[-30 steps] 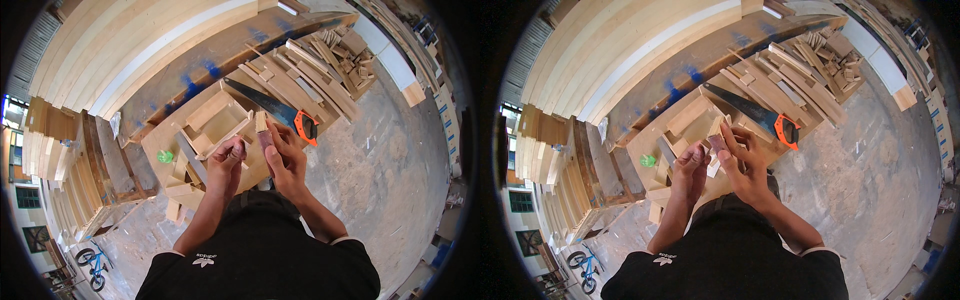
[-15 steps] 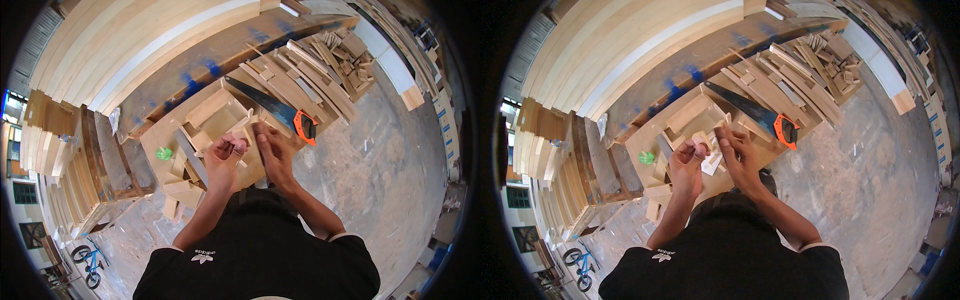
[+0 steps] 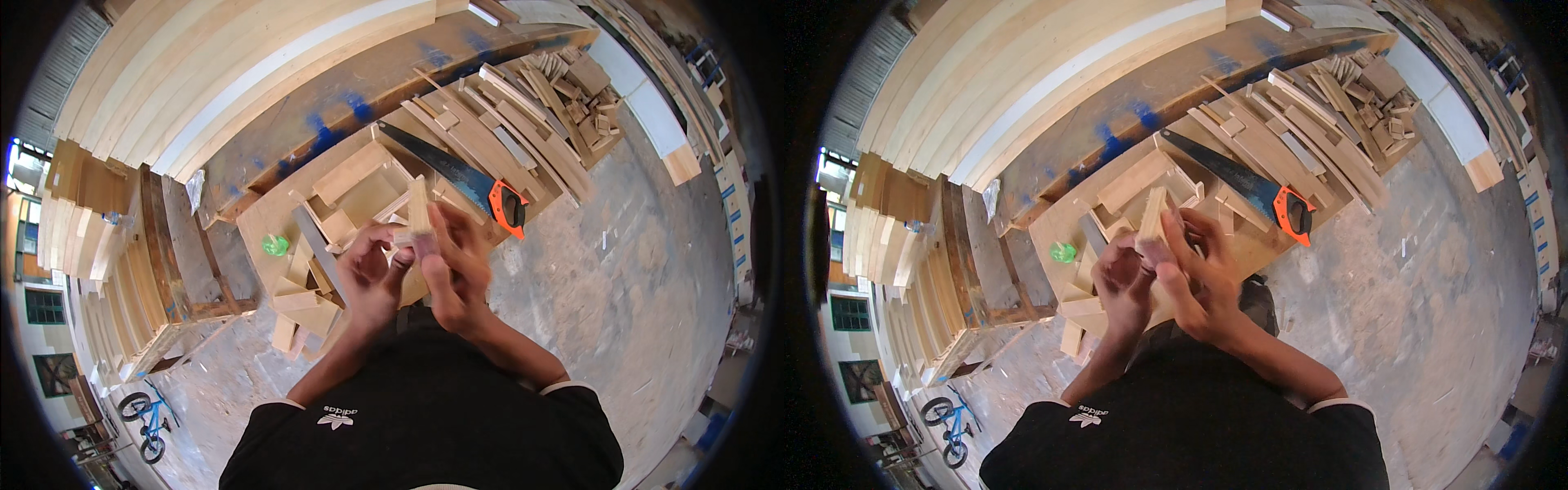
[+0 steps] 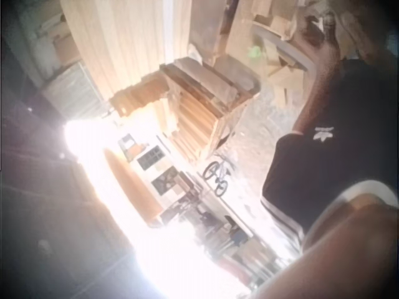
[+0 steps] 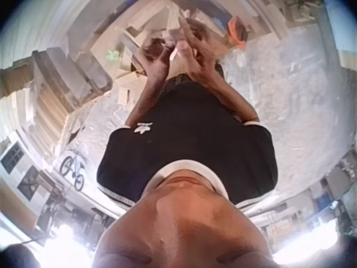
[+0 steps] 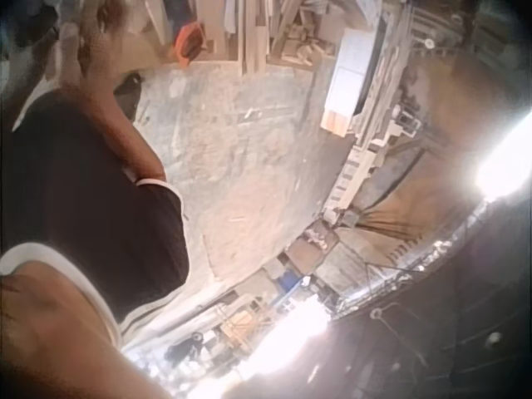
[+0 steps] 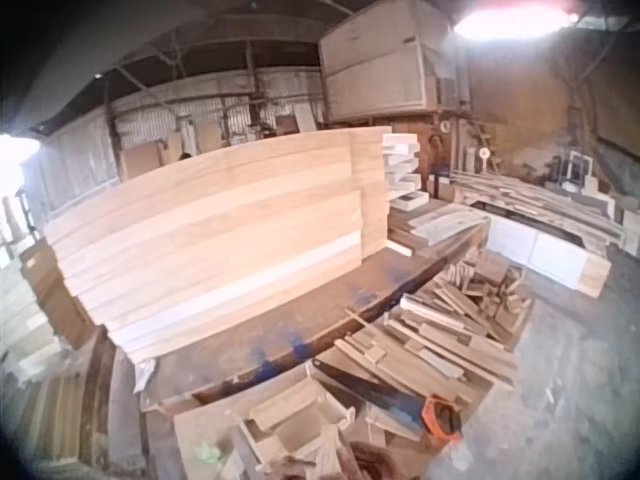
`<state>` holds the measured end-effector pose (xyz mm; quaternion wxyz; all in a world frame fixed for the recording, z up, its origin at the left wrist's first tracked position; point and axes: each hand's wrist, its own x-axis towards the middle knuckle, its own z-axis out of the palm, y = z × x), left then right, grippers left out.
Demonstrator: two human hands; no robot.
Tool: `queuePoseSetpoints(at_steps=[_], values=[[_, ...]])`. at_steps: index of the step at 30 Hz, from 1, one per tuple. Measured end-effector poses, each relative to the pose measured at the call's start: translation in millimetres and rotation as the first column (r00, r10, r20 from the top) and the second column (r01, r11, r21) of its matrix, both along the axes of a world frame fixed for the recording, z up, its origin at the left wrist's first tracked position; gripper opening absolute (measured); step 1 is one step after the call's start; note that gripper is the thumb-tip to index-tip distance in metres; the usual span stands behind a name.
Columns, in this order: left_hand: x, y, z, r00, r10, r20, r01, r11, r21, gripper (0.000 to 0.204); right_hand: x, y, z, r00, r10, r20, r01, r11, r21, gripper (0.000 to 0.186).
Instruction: The person saws a piece of wood at a workbench and then sands the cut edge of the wood by hand.
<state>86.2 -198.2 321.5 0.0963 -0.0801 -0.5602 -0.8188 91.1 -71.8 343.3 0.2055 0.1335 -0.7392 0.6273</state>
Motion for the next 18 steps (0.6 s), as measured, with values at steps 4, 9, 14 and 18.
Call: queuePoseSetpoints(at_steps=[4,9,14,18], values=[[-4,-7,1,0.996,0.022,-0.081,-0.034,0.989,-0.142,0.02,-8,0,-56,0.894,0.161,0.419,-0.074,0.974,-0.216,0.035],[-11,-8,19,0.992,0.077,-0.1,-0.093,0.982,-0.165,0.021,-7,18,-36,0.917,0.185,0.354,-0.015,0.901,-0.433,0.034],[-14,-21,6,0.976,-0.029,-0.216,-0.047,0.941,-0.336,0.034,5,30,13,0.902,0.218,0.373,-0.055,0.914,-0.403,0.037],[-11,-24,7,0.971,-0.058,-0.23,-0.053,0.892,-0.449,0.043,11,29,17,0.966,0.124,0.229,-0.093,0.986,-0.141,0.04]])
